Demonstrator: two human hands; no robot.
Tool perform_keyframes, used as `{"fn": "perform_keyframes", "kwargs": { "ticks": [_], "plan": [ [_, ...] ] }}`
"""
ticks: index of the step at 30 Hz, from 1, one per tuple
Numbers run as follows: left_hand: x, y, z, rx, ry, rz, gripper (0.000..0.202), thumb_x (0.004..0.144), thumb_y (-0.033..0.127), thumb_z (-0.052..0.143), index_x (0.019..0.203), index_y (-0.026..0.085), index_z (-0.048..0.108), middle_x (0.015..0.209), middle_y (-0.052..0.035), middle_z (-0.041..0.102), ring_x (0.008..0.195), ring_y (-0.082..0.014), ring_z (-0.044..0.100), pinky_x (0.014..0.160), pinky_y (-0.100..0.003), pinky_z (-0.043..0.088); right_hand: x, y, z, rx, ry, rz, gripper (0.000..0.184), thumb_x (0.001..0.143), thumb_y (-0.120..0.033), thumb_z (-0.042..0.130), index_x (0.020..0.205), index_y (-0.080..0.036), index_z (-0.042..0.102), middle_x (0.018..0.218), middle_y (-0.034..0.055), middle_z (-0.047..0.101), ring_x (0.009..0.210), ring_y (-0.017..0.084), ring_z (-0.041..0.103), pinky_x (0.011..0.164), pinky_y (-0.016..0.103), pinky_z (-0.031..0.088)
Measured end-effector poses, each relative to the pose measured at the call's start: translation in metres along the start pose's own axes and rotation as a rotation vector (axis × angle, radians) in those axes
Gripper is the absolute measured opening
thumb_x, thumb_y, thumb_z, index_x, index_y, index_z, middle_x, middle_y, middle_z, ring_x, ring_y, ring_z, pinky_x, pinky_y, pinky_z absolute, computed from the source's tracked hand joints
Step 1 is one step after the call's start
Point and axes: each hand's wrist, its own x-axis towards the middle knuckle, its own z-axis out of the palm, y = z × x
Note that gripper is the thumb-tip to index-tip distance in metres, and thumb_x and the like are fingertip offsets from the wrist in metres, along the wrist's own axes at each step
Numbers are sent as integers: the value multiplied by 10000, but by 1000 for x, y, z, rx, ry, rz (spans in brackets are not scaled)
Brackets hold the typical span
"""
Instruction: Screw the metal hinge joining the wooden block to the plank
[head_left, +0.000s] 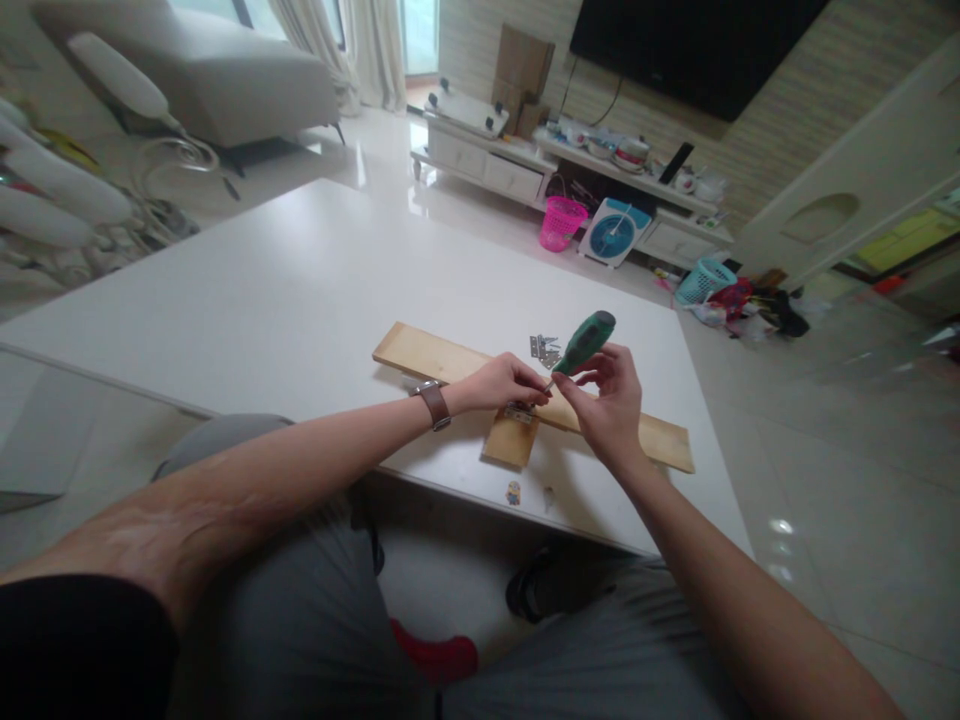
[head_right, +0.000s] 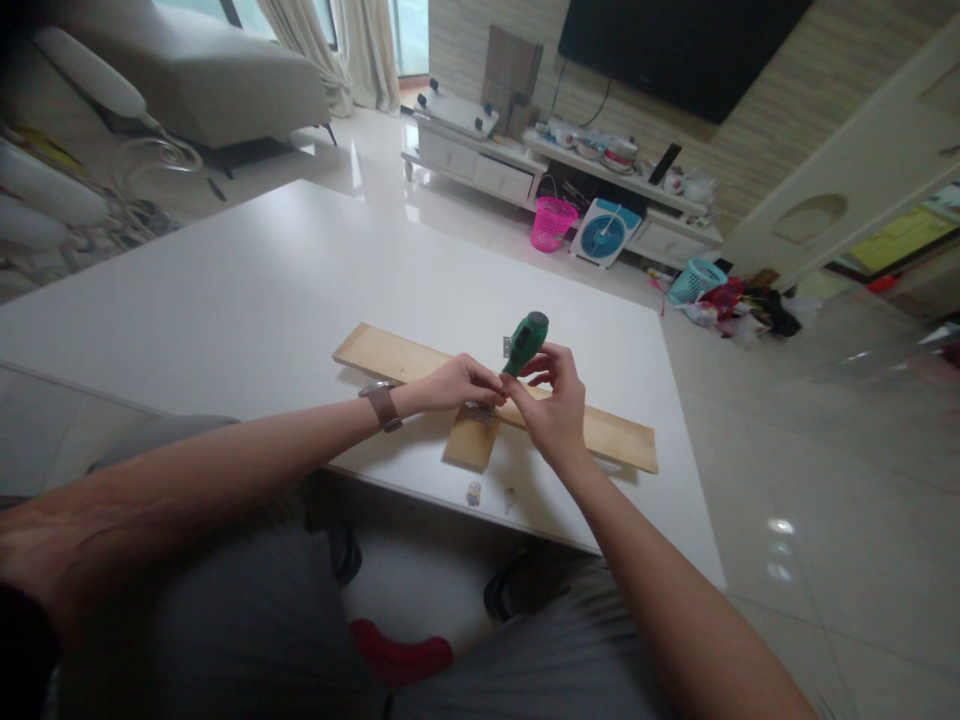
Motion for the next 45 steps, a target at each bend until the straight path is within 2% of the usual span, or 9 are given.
{"fn": "perform_keyframes", "kwargs": {
  "ticks": [6,10,16,21,29,32,38,42,45],
  "plan": [
    [1,2,-2,-14,-62,12,181,758,265,880,877,132,853,857,-77,815,775,-153,708,777,-280,549,-1,-4,0,38,5,-4,466,780,-178,791,1182,-279,577,915,-34,716,849,164,701,690,295,523],
    [0,6,-3,3,-118,28,166,793,255,854,902,130,851,872,-76,817,791,-148,711,825,-291,551,-1,-5,0,54,-9,-17,445,799,-192,769,1188,-276,569,944,-19,723,880,171,704,700,302,532],
    [1,3,-1,16,-45,16,110,770,197,831,852,126,845,807,-57,805,749,-147,702,796,-288,551,-1,-1,0,14,-43,-17,463,801,-254,820,1187,-288,566,1014,-14,719,909,174,708,692,296,534],
    [1,0,2,5,-10,-5,100,760,197,833,831,126,838,785,-52,797,739,-149,703,788,-291,558,0,0,0,1,-34,-2,435,813,-275,830,1172,-290,585,940,-32,709,865,168,703,680,296,524],
    [1,1,-1,-13,-84,25,175,806,229,820,947,128,842,917,-79,823,822,-149,721,839,-294,558,-1,-1,0,25,-24,19,384,845,-228,730,1182,-283,553,1020,5,741,911,181,709,720,317,525],
    [1,2,-2,8,-108,11,152,831,229,797,927,120,842,885,-75,818,800,-143,714,829,-284,553,-1,1,-1,43,-48,21,403,849,-236,736,1197,-285,538,1031,7,738,933,183,709,726,313,530],
    [1,0,0,32,-39,6,123,793,226,812,859,126,841,798,-51,798,750,-151,702,797,-289,555,-1,4,2,31,-41,9,463,801,-310,844,1145,-293,536,994,-24,681,860,157,680,667,282,547],
    [2,-2,2,4,-14,-1,123,765,224,835,838,125,835,799,-54,798,749,-151,699,783,-284,550,-1,2,4,58,-2,7,447,800,-262,818,1145,-294,534,898,-43,675,796,153,675,661,288,561],
    [2,-1,1,-17,-26,19,127,754,211,850,844,124,829,817,-52,799,762,-145,695,786,-277,544,-2,-1,4,83,-33,16,437,824,-236,776,1178,-293,525,967,-12,738,856,176,716,700,311,568]
  ]
}}
